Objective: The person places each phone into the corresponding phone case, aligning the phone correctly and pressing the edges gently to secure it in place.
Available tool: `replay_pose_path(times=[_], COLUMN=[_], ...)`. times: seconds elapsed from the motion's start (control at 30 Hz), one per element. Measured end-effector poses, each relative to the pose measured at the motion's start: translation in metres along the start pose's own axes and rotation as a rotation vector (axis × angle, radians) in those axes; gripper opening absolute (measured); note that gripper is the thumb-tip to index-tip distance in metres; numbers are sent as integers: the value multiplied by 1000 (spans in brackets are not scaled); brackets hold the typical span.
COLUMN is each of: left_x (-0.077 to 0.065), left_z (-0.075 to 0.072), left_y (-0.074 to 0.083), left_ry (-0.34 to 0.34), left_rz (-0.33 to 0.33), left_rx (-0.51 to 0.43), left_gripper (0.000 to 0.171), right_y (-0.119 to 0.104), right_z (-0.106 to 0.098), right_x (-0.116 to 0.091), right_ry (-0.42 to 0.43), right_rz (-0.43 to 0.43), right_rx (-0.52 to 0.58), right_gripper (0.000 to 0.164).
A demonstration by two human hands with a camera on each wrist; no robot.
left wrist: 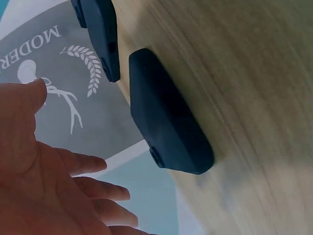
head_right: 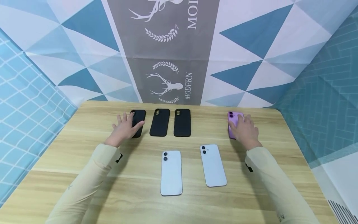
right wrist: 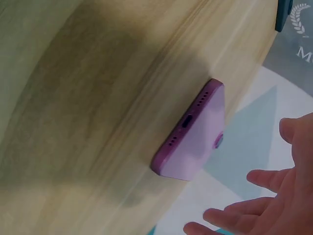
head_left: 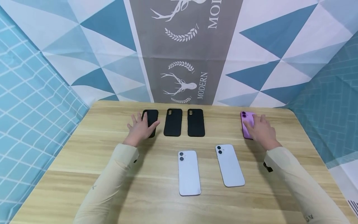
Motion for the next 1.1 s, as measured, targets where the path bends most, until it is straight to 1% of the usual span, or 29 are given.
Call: replay_pose_path(times=[0.13,0.3,0.47,0.63,0.73,0.87,0.97,1.1], left_x=[1,3,5,6,6,6,6,6], left_z=[4,9,15,19,21,23,25,25], left_y=[-3,-6,-9,-12,-14,-17,-17,-18], left_ry=[-15,-34,-57,-74,-85,-94,-100,-92], left_rz=[-1,-20,-39,-58,-72,-80,-83,-101], left_rx=[0,12,8,15,24,30,37,56], left_gripper=[90,88,86,85,85,86,86,89], right_y=[7,14,19,23,25,27,29,31], right_z=[5,9,12,15,16,19,22,23], right_x=[2,4,4,4,5,7,8,10], right_ry=[-21,-51,-88,-99,-103,-139,-166,-164], right_rz=[18,37,89,135,134,136,149,146], right_rx=[20,38,46,40,18,-2,3,6], right_gripper=[86,87,90,89,89,89,88,86])
Point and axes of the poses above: each hand's wrist, its own x-axis towards the middle knuckle, its own z-axis out of the palm, y = z × x, the point moved 7 cm from there along x, towards the middle knuckle, and after that the axes turned 4 degrees about -z, right-handed, at the moved point
